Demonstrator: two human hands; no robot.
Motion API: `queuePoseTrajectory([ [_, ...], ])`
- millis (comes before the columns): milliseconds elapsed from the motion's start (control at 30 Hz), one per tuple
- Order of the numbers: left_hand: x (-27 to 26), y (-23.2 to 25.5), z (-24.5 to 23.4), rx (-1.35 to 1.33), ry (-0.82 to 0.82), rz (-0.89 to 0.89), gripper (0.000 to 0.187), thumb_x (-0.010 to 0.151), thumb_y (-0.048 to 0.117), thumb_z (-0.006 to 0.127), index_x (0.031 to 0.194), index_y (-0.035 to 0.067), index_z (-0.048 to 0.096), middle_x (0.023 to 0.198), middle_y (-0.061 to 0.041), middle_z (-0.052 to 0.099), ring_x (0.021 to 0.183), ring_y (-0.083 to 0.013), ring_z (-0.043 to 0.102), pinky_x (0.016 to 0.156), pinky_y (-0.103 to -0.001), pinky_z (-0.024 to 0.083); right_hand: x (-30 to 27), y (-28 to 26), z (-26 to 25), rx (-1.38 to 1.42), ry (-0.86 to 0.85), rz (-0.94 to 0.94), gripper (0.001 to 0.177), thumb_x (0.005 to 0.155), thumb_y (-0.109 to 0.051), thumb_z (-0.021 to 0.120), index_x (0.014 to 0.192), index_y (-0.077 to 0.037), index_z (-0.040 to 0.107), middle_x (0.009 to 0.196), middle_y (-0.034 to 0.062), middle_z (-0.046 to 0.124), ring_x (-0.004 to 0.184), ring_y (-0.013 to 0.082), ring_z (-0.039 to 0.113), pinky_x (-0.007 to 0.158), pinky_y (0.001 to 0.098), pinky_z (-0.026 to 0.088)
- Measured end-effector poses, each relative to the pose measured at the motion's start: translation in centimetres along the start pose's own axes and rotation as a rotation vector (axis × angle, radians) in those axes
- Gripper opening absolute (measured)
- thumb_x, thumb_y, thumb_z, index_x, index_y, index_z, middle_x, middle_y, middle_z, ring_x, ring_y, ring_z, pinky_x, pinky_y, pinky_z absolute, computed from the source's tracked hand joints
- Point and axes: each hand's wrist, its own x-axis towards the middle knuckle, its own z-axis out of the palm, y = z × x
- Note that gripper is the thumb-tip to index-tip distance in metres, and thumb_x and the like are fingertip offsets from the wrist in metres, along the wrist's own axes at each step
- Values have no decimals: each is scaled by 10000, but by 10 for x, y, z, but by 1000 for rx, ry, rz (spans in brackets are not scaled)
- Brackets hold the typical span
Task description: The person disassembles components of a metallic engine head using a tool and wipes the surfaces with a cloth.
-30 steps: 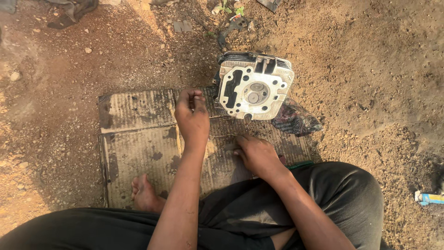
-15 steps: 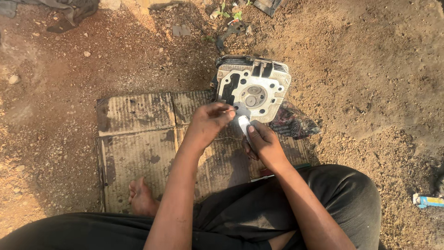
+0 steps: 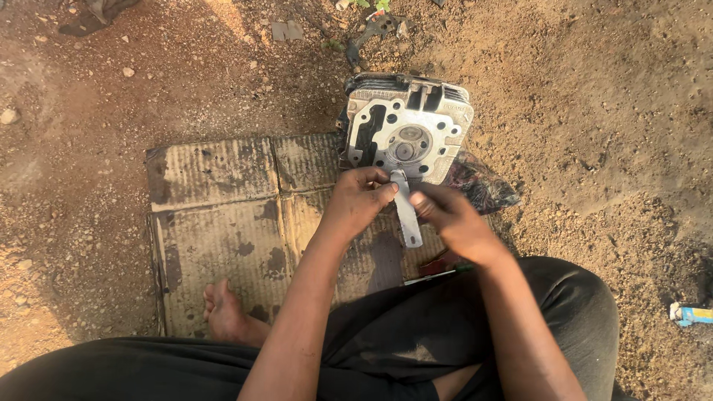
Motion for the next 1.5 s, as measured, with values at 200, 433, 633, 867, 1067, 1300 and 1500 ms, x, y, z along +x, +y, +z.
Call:
queuePoseTrajectory([
  [200,-1,12,-1,136,102,-85,200,843,211,737,886,16,723,758,-29,686,684,-115,610,635,-282,485,8,39,-59,-870,343,388,547,952,-284,714,1435,-98,538,1308,271,591,1121,415,640,876,483,546],
  [433,6,-4,-2,234,209,-79,204,846,224,750,913,32,740,739,-31,670,682,-132,608,641,-298,487,18,49,-33,-969,240,501,482,899,-82,642,1379,-123,622,1215,189,704,1158,370,680,954,502,541],
  [633,13,-25,-8,170,222,-22,225,835,215,774,915,7,747,771,-43,682,708,-151,611,660,-311,493,-1,9,-44,-735,237,398,367,846,-142,733,1213,-137,727,1074,162,695,988,360,719,852,471,567],
  [867,9,-16,-3,223,217,-74,234,825,224,782,939,22,754,792,-48,711,727,-149,644,679,-306,504,-13,4,-38,43,53,131,170,989,-140,710,1033,23,718,936,132,659,844,166,579,766,354,470],
  [1067,1,-5,14,229,76,4,219,867,220,766,939,13,767,822,-61,746,766,-163,666,723,-321,529,3,1,7,562,246,105,230,955,-123,682,1144,8,670,1045,71,719,945,138,652,835,297,521],
  [1300,-23,18,45,458,104,42,146,860,157,741,952,42,740,853,-130,745,742,-238,709,703,-373,533,8,6,10,248,249,36,182,920,-68,735,1070,27,691,982,59,723,895,97,660,776,241,542],
  [1500,-24,16,61,461,88,162,128,879,138,720,894,15,685,838,-179,724,735,-298,696,699,-409,533,8,27,9,525,368,167,161,963,-145,689,990,12,708,859,50,717,747,99,630,677,261,516],
])
